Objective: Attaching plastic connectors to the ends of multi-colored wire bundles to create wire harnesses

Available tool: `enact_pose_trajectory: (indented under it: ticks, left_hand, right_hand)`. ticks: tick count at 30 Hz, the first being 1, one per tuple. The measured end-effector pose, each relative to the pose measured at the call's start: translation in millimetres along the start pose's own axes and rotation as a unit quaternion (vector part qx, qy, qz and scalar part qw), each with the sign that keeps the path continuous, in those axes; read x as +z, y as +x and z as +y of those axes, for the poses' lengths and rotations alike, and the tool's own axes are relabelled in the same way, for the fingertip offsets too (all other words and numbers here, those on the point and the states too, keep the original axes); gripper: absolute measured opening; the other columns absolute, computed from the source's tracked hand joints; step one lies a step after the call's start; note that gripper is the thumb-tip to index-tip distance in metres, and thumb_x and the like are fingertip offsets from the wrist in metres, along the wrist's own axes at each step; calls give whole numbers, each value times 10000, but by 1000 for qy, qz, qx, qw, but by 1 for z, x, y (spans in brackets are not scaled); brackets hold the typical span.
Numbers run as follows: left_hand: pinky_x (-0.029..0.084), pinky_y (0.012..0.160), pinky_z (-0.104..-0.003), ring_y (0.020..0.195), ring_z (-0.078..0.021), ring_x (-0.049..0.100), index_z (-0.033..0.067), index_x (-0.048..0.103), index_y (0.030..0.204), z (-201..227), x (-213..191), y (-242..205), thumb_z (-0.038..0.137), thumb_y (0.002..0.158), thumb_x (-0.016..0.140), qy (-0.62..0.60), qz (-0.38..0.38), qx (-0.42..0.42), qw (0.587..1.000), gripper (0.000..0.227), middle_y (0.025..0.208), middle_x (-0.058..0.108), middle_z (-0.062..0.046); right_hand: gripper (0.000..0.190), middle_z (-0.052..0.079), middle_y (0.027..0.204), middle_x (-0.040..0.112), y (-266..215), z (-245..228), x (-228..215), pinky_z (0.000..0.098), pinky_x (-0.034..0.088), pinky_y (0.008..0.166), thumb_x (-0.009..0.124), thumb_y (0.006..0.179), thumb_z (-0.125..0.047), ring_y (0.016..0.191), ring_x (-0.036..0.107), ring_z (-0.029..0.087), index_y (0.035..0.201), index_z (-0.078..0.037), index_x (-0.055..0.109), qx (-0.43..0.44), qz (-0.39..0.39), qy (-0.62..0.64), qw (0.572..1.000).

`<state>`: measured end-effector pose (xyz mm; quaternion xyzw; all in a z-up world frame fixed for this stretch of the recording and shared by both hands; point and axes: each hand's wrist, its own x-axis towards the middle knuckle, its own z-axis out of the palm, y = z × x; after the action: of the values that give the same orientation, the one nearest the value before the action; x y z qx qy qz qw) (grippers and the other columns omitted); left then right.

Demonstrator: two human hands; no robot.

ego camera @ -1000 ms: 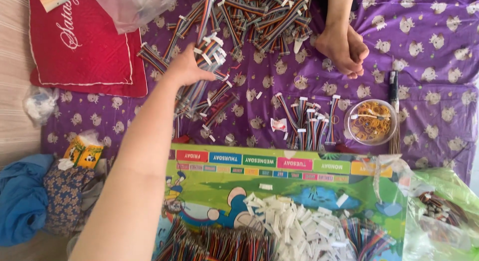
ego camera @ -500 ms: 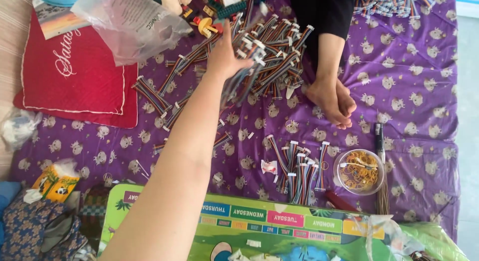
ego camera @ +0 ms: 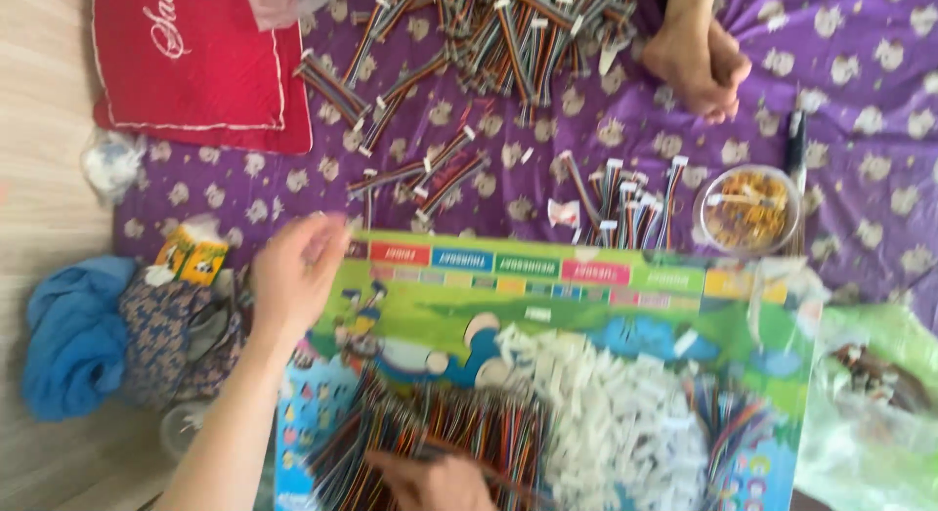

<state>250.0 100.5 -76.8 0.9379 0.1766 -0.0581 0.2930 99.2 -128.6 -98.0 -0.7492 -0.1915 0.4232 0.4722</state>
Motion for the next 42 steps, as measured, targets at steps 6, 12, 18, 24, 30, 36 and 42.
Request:
enact_pose_trajectory:
  ticks: [6,12,18,24,30,36,42]
  left_hand:
    - [591,880,-260,928,-139,733,172,664,1165,-45,-17,-191,367,910,573,52,-212,-213,952,334,1109,745,26]
    - [533,832,-393,930,-253,674,98,672,1156,-62,9,-267,324,959,487,41,-161,-110,980,352,1096,690,-66]
    - [557,762,-388,885,-261,689,211,704,971,-64,12,-293,405,906,640,18,-30,2,999,215,871,691,-33]
    - [548,758,-365,868,-252,684,195,713,966,-62,17,-303,358,874,700,45,25,44,998,188,891,683,-30]
    - [490,883,-374,968,-273,640,104,689,1028,-16,53,-275,306,976,577,-7,16,185,983,237,967,649,-113]
    - [477,891,-395,980,-293,621,81,674,1039,-2,48,-252,278,979,589,-5,34,204,978,222,969,623,-121]
    - [464,907,-402,957,-294,617,97,687,1080,-67,12,-271,286,1001,589,23,45,41,998,226,981,616,-119]
  right_hand:
    - [383,-4,483,538,-10,-27,-12,229,370,292,459,1001,-217,311,358,72,1356,-295,580,54,-87,-71,992]
    - [321,-47,1160,750,-59,-75,-49,200,343,362,511,963,-306,367,302,55,1244,-293,665,245,66,70,965]
    - [173,86,899,690,-120,37,-82,409,496,800,620,1038,-248,898,663,302,1123,-180,754,80,449,-77,886]
    - [185,131,973,546,-107,122,-78,423,474,844,613,999,-64,952,577,359,1142,-76,730,-57,502,-236,830]
    - [176,65,1038,545,-104,139,-62,398,426,858,630,975,-78,1027,520,282,1121,-108,724,-115,485,-315,808]
    - [380,154,1374,380,-108,102,-77,558,289,1035,576,1018,-315,1290,305,363,1360,-152,551,-43,411,-377,829]
    - [400,109,1277,421,-98,136,-71,467,294,1017,555,989,-539,1237,369,315,1191,-193,555,-106,424,-448,780]
